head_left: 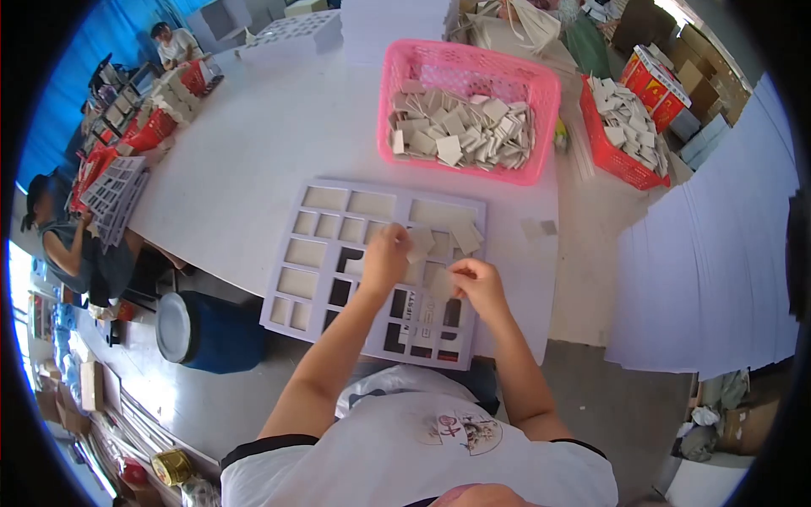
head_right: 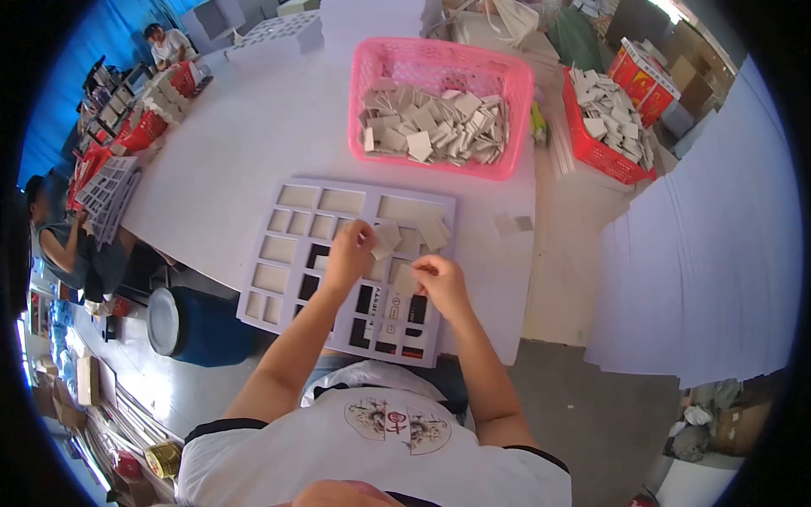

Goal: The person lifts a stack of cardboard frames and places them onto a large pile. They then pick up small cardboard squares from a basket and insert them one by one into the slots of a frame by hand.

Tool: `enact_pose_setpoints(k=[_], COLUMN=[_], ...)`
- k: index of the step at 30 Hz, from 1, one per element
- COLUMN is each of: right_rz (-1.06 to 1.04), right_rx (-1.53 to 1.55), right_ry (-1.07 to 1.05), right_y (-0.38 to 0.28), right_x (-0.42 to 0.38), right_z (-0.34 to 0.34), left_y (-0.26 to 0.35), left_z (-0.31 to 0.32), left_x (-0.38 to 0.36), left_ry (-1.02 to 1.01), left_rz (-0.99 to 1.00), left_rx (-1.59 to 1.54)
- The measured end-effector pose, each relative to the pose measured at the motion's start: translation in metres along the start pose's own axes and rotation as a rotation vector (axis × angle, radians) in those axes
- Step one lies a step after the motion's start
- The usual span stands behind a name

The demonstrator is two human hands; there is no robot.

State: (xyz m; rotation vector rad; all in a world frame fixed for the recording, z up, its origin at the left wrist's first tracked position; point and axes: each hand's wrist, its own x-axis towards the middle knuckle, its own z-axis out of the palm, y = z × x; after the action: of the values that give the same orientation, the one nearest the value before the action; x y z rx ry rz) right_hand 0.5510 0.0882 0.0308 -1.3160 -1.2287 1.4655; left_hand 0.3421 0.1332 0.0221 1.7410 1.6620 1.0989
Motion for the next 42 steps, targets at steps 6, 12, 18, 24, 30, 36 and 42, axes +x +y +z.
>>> enact_pose_setpoints(k=[6,12,18,24,30,36,42], right_rz=[-0.002,-0.250,-0.014,0.032,-0.171,-0.437,-0.567], right_rx=[-0.249,-0.472,-0.267,-0.203,-0.373,-0.622,-0.755], right_ry=[-0.088,0.045,-0.013,-0.011,-0.012,0.155,0.127], right_y=[0.001,0.015,0.009,0.010,0.017,0.028,0.028], right_x=[-0.017,-0.022,-0.020,-0.018,-0.024,-0.029,-0.030], right_z=[0.020,0.030,0.024,0.021,0.027,0.041,0.036], left_y=[0.005,-0.006,-0.007,-0.001,0.004,-0.003,0.000], left_z=[-0.025,-0.046,-0.058,-0.058,-0.049,-0.038,-0.037], left_x=[-0.014,-0.032,-0.048,-0.053,-0.058,-0.064,-0.067], left_ry=[-0.013,-0.213,-0.410,-0.439,-0.385,-0.320,-0.311], left_rz=[-0.095,-0.173,-0.105,-0.006,0.086,0.162,0.184], left_rx=[-0.146,-0.243,-0.183,-0.019,0.082,0.156,0.158])
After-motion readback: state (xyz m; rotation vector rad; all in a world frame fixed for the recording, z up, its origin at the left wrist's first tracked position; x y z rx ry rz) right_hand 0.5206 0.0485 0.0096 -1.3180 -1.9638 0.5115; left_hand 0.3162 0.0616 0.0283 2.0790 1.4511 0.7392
